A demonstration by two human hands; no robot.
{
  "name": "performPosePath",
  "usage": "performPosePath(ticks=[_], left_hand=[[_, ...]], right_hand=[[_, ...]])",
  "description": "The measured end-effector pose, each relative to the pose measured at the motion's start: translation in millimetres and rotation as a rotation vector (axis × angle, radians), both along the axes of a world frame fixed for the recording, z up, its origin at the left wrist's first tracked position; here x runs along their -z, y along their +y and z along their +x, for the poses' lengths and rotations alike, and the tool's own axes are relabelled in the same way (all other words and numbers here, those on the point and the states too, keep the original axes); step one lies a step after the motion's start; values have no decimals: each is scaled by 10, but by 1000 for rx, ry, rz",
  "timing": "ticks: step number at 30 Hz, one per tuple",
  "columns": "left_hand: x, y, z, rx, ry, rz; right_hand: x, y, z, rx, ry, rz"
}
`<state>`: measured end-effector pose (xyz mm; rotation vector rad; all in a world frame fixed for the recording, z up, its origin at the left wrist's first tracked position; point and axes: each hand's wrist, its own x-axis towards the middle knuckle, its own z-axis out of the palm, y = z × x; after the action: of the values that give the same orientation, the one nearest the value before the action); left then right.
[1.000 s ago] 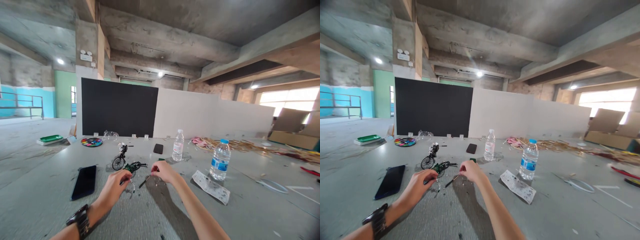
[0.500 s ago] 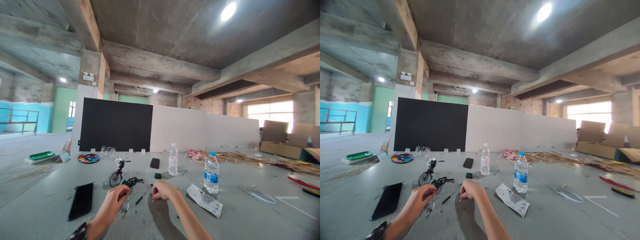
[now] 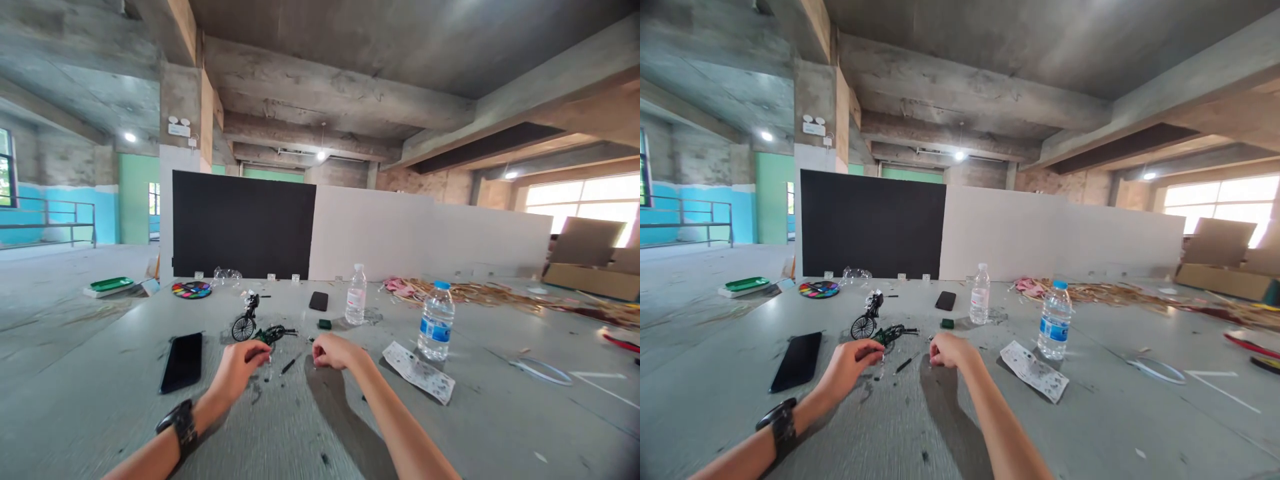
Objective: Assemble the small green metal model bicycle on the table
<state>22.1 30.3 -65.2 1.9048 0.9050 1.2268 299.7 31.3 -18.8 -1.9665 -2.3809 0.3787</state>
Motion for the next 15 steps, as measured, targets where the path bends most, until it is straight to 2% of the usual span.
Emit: performPosePath(ticks=[4, 7, 12, 15], left_hand=[[-16, -7, -3, 43, -167, -129], [-42, -5, -15, 26, -225, -180], [-52, -11, -21, -10, -259, -227], [-44, -8, -31, -49, -202, -177]], right_hand=[[2, 34, 23, -22, 28, 17], [14, 75, 59, -30, 45, -29], [48, 99, 53, -27, 66, -57], [39, 87, 29, -12, 60, -43]])
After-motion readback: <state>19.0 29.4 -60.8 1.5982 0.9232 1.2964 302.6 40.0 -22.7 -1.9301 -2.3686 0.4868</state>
